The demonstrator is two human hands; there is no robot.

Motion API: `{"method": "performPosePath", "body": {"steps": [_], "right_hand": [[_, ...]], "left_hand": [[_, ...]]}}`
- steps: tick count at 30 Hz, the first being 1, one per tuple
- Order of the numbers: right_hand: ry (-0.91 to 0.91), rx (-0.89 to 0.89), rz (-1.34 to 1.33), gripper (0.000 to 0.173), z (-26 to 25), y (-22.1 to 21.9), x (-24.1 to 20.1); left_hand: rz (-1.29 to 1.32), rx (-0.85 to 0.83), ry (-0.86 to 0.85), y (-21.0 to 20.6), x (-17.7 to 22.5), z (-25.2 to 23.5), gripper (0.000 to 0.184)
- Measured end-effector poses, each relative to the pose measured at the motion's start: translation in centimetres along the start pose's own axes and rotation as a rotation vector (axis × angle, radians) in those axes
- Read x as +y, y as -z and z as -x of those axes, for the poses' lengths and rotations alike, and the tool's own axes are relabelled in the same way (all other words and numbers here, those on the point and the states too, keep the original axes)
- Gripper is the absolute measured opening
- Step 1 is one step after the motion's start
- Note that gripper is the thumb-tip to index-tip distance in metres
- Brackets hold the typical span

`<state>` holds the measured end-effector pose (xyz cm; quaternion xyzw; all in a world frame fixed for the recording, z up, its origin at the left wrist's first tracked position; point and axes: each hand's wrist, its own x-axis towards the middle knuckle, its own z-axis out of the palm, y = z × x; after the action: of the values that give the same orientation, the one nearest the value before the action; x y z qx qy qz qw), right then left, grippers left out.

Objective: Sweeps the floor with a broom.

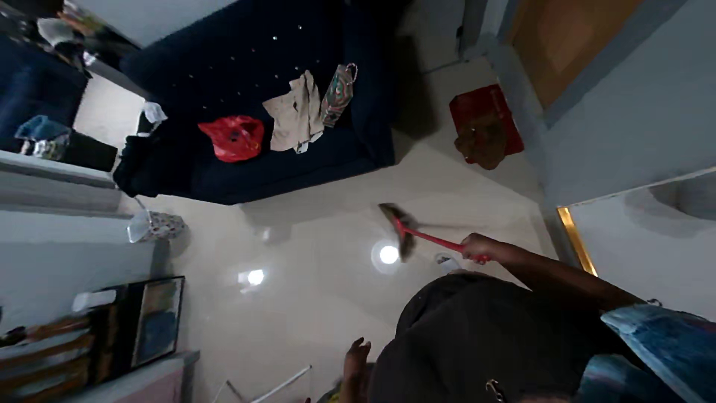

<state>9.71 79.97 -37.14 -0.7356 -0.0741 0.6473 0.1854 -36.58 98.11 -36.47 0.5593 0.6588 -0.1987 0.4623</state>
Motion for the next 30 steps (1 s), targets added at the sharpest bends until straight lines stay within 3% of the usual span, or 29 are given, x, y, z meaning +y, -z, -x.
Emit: {"method": "performPosePath", "body": {"steps": [4, 8, 11, 14, 19, 23, 25, 28, 30], "right_hand": [[0.056, 0.065, -0.041, 0.048, 5.0, 9.2, 3.0], [0.052, 0.264, 0.111, 0.051, 9.3, 14.6, 7.1], [-0.028, 0.400, 0.234, 0.040, 10.4, 14.7, 8.4], [-0.147, 0.482, 0.112, 0.036, 9.0, 12.7, 9.0], [-0.312, 0.329, -0.043, 0.032, 4.6, 11.6, 7.6], [-0.155, 0.268, 0.020, 0.034, 0.8, 12.5, 6.4], [-0.022, 0.294, 0.005, 0.026, 1.4, 15.2, 4.4], [-0.002, 0.268, 0.063, 0.025, 4.6, 21.0, -1.3], [-0.005, 0.306, -0.130, 0.026, 4.9, 24.2, -3.6]], "left_hand": [[-0.042, 0.036, -0.096, 0.8, 7.9, -1.3, 0.048], [-0.092, 0.018, -0.095, 1.0, 12.4, -3.3, 0.048], [-0.182, -0.042, -0.072, 0.7, 14.5, -4.9, 0.048], [-0.293, -0.099, -0.029, 0.7, 15.9, -7.4, 0.050], [-0.447, -0.148, 0.001, 2.0, 20.0, -12.9, 0.050], [-0.448, -0.164, -0.030, 3.5, 29.3, -15.5, 0.049], [-0.425, -0.155, -0.082, 4.1, 34.0, -18.4, 0.049], [-0.382, -0.148, -0.191, 5.0, 42.7, -21.0, 0.051], [-0.388, -0.132, -0.292, 6.0, 48.5, -22.0, 0.051]]}}
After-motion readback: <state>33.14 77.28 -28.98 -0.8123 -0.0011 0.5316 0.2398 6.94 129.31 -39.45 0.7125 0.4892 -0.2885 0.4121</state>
